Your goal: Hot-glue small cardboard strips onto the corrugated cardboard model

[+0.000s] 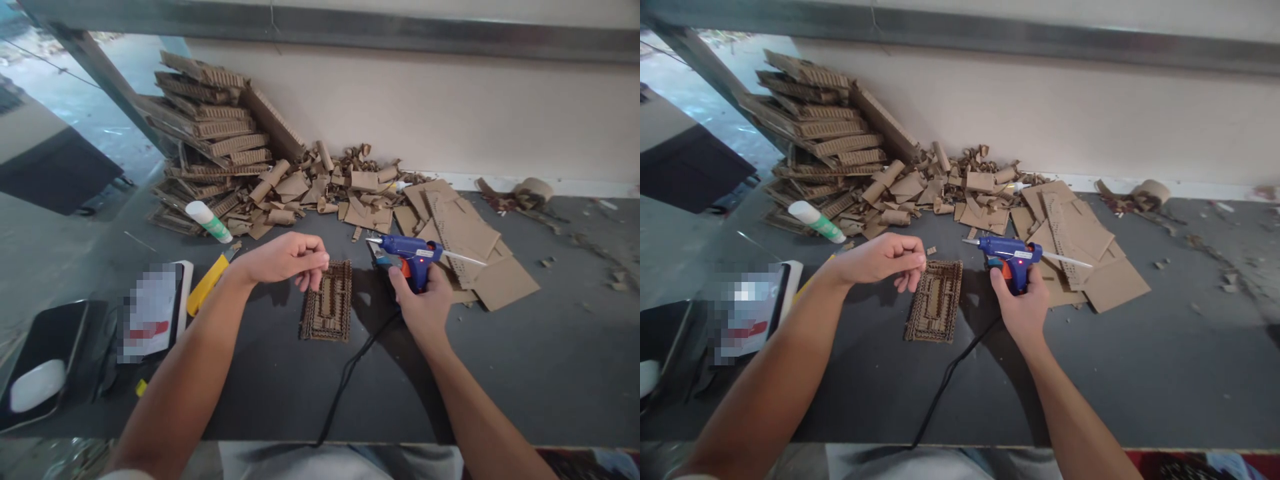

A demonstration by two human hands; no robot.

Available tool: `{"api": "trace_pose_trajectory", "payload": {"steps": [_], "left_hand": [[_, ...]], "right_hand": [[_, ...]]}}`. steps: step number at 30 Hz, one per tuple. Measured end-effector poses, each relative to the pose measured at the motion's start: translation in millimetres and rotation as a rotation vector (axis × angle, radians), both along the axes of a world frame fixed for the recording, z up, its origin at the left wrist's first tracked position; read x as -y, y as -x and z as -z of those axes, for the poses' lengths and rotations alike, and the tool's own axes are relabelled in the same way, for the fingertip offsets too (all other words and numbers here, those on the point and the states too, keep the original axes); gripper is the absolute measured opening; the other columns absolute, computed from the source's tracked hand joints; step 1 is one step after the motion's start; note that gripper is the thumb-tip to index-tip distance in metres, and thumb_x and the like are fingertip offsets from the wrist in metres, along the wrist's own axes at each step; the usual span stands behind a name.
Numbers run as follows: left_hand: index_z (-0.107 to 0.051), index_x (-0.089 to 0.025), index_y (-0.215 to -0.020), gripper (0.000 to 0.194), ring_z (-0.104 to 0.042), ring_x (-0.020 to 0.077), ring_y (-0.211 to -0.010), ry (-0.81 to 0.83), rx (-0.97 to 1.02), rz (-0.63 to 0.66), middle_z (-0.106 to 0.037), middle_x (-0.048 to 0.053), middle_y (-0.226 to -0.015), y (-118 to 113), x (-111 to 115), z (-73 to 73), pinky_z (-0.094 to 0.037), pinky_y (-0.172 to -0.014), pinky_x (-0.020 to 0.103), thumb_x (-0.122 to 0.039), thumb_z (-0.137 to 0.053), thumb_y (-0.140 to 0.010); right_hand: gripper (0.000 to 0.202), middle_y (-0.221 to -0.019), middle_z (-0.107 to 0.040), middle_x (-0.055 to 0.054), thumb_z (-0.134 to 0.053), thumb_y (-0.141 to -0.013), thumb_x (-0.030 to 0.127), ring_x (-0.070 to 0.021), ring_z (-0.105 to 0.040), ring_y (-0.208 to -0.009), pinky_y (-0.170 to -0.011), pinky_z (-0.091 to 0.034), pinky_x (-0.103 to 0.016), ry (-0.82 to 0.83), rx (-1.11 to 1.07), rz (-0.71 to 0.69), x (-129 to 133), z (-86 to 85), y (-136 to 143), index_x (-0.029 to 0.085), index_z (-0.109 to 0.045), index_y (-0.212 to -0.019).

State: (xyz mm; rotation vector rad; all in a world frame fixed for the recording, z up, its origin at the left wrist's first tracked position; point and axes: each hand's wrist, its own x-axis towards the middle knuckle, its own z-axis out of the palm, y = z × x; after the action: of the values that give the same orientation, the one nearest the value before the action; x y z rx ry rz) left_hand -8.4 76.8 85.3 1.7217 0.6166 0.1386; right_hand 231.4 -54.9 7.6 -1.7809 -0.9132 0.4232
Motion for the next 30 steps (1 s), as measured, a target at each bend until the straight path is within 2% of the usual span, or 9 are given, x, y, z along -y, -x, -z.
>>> {"api": "trace_pose_trajectory", "payload": {"steps": [5, 8, 14, 18, 21, 25, 30], "left_hand": [[-0.058, -0.018, -0.069, 0.047, -0.056, 0.0107, -0.05, 0.185, 0.102, 0.091, -0.068, 0.006, -0.062, -3, 5, -2.6, -0.049, -0.053, 0.022, -0.054, -0.05, -0.098], [-0.06, -0.019, -0.064, 0.053, -0.057, 0.0128, -0.05, 0.211, 0.103, 0.068, -0.067, 0.008, -0.059, -3, 6, -2.6, -0.05, -0.053, 0.024, -0.061, -0.051, -0.095], [-0.067, -0.019, -0.075, 0.051, -0.058, 0.0139, -0.05, 0.24, 0.122, 0.005, -0.067, 0.007, -0.06, -2, 0, 9.5, -0.05, -0.051, 0.025, -0.069, -0.07, -0.077], [-0.067, -0.019, -0.076, 0.053, -0.058, 0.0141, -0.049, 0.291, 0.156, -0.007, -0.065, 0.006, -0.06, 0, -1, 16.6, -0.05, -0.049, 0.025, -0.071, -0.074, -0.071], [-0.066, -0.019, -0.075, 0.05, -0.056, 0.0131, -0.048, 0.292, 0.208, -0.027, -0.063, 0.004, -0.059, 2, -2, 19.2, -0.049, -0.048, 0.025, -0.069, -0.074, -0.074], [-0.063, -0.018, -0.08, 0.04, -0.052, 0.0097, -0.045, 0.214, 0.246, -0.096, -0.061, 0.001, -0.058, -1, -2, 20.2, -0.046, -0.047, 0.022, -0.058, -0.069, -0.086], [-0.045, -0.021, -0.076, 0.039, -0.051, 0.0088, -0.042, 0.097, 0.264, -0.269, -0.061, -0.001, -0.056, -4, -4, 16.7, -0.041, -0.043, 0.02, -0.052, -0.048, -0.099]], "right_hand": [[0.033, -0.057, -0.053, 0.006, -0.075, -0.076, 0.05, -0.0114, -0.045, -0.047, -0.049, -0.038, -0.026, 0.007, 0.019, 0.005, 0, -0.2, 0, 0.021, -0.06, -0.082], [0.033, -0.056, -0.051, 0.007, -0.075, -0.076, 0.05, -0.0114, -0.045, -0.047, -0.048, -0.038, -0.025, 0.0, 0.018, 0.008, -1, 1.0, 0, 0.021, -0.059, -0.081], [0.036, -0.06, -0.057, 0.004, -0.075, -0.075, 0.052, -0.0124, -0.049, -0.05, -0.05, -0.041, -0.026, 0.002, -0.005, 0.004, -1, 1.2, 0, 0.021, -0.06, -0.083], [0.035, -0.063, -0.059, 0.003, -0.075, -0.075, 0.051, -0.0126, -0.05, -0.052, -0.053, -0.042, -0.026, 0.012, 0.019, 0.01, 0, -0.9, 0, 0.02, -0.06, -0.082], [0.035, -0.062, -0.058, 0.004, -0.075, -0.074, 0.052, -0.0125, -0.05, -0.052, -0.053, -0.041, -0.026, 0.017, 0.028, 0.014, 0, -1.1, 0, 0.02, -0.06, -0.082], [0.035, -0.06, -0.057, 0.004, -0.075, -0.075, 0.051, -0.0127, -0.049, -0.052, -0.052, -0.041, -0.026, -0.001, 0.022, 0.001, 0, -1.8, 0, 0.02, -0.061, -0.082], [0.034, -0.06, -0.057, 0.004, -0.075, -0.074, 0.05, -0.012, -0.047, -0.05, -0.05, -0.04, -0.026, 0.013, 0.036, 0.006, 0, -4.1, 1, 0.02, -0.061, -0.081]]}}
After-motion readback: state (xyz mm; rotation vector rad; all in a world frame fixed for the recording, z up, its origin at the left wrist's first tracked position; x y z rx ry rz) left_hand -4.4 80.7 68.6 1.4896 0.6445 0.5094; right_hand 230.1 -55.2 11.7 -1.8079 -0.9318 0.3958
